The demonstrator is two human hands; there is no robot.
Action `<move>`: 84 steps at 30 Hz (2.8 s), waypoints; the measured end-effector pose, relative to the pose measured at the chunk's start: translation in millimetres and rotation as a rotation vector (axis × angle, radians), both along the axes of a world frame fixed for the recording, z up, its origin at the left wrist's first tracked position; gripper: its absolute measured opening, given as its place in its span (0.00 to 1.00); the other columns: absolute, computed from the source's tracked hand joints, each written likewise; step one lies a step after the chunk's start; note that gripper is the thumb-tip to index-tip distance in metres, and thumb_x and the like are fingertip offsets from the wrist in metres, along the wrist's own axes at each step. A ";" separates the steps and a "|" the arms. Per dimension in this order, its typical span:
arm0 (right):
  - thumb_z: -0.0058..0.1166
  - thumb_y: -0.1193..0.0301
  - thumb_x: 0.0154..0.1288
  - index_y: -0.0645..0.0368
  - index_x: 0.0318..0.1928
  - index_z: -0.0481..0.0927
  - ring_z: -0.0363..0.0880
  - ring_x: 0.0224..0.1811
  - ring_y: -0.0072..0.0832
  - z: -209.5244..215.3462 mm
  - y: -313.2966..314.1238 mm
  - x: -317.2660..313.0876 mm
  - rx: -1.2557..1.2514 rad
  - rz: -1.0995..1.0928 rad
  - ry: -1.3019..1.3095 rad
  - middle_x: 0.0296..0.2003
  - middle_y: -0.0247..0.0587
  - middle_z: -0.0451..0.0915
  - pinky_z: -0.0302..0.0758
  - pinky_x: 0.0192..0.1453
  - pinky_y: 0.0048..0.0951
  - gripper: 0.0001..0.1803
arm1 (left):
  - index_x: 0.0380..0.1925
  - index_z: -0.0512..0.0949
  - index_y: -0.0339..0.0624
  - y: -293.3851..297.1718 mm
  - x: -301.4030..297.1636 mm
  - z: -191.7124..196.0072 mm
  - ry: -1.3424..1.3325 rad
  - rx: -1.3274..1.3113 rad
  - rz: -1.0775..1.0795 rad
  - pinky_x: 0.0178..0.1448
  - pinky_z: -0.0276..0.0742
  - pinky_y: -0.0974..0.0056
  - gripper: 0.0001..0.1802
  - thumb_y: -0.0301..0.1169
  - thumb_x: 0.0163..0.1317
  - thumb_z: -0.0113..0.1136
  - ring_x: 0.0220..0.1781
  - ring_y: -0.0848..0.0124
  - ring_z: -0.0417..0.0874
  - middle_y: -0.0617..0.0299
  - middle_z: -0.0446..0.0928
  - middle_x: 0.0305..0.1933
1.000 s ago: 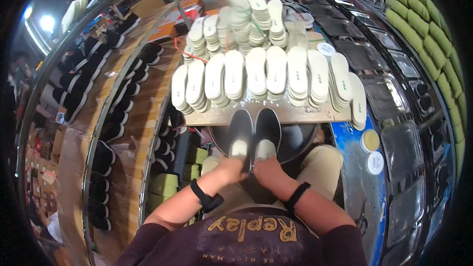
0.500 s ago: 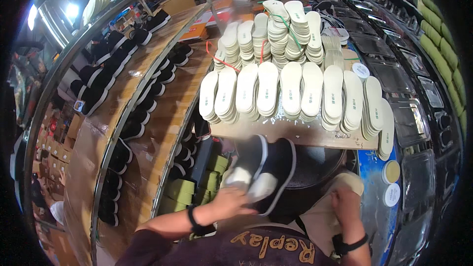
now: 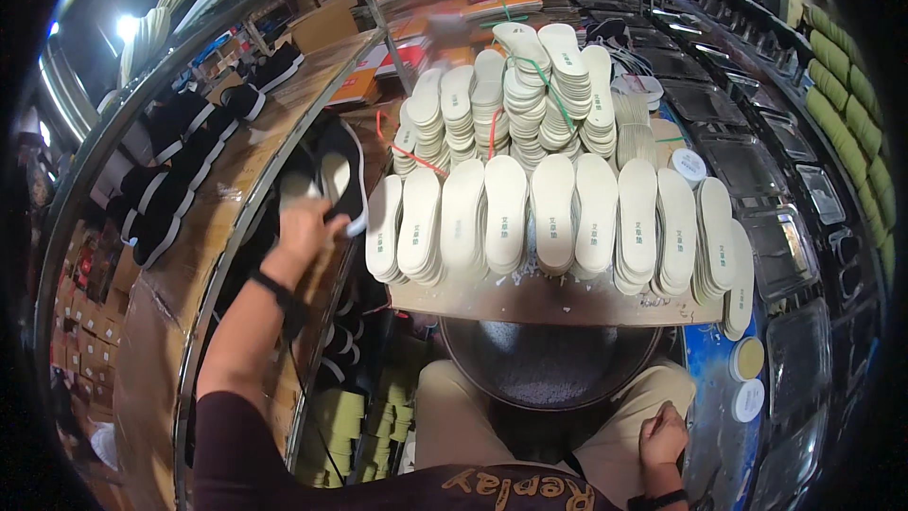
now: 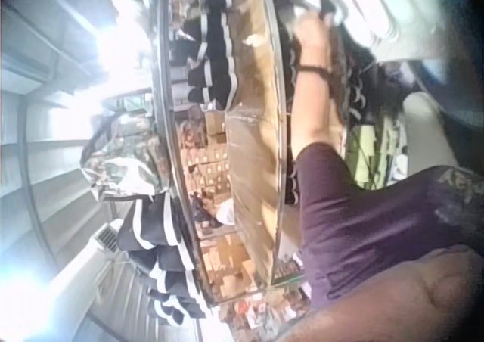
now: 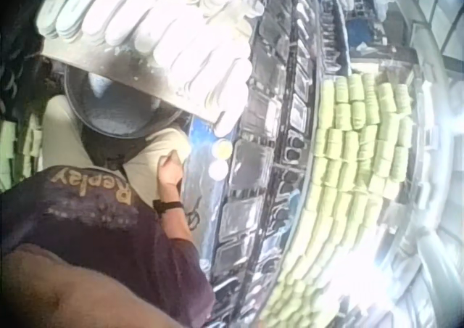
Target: Trimming excess material from shoe insoles using scissors and inserting them into finished shoe uppers.
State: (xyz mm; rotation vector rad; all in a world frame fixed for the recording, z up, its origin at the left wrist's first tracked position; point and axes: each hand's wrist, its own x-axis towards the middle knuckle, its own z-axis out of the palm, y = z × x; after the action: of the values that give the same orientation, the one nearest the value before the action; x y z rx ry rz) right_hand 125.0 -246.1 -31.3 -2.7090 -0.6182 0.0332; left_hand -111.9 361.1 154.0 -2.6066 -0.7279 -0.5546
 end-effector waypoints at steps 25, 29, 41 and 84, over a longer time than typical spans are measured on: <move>0.55 0.70 0.55 0.55 0.29 0.76 0.79 0.30 0.48 -11.9 -65.2 20.1 0.211 0.006 0.032 0.26 0.49 0.79 0.75 0.34 0.44 0.04 | 0.43 0.77 0.41 -325.2 14.1 -231.6 0.110 -0.702 -0.512 0.68 0.61 0.46 0.24 0.21 0.39 0.62 0.51 0.54 0.75 0.53 0.77 0.42; 0.55 0.72 0.55 0.58 0.30 0.77 0.79 0.35 0.49 -2.3 -139.3 48.0 0.227 -0.168 -0.082 0.31 0.51 0.78 0.75 0.40 0.44 0.04 | 0.43 0.74 0.43 -339.6 14.4 -258.3 0.070 -0.562 -0.385 0.73 0.50 0.43 0.26 0.22 0.37 0.65 0.55 0.56 0.71 0.55 0.74 0.44; 0.52 0.76 0.58 0.59 0.51 0.76 0.74 0.56 0.50 10.6 -562.1 -7.2 -0.188 -1.395 -0.144 0.56 0.54 0.70 0.72 0.59 0.43 0.18 | 0.41 0.72 0.43 -356.9 24.8 -258.0 0.126 -0.549 -0.359 0.72 0.51 0.44 0.25 0.21 0.37 0.63 0.52 0.54 0.70 0.53 0.70 0.40; 0.70 0.60 0.46 0.68 0.35 0.80 0.81 0.37 0.54 104.6 -645.6 -61.9 -0.086 -1.211 -0.409 0.31 0.62 0.81 0.74 0.42 0.46 0.24 | 0.36 0.78 0.41 -351.7 40.1 -265.6 0.415 -0.352 -0.114 0.63 0.64 0.55 0.15 0.34 0.47 0.58 0.55 0.56 0.73 0.53 0.76 0.45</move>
State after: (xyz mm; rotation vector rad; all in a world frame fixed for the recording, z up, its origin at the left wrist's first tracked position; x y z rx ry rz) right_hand 63.2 -891.7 73.4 -2.7121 0.9992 -0.8024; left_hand -71.8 9.5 -111.6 -2.9590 -0.5820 0.1049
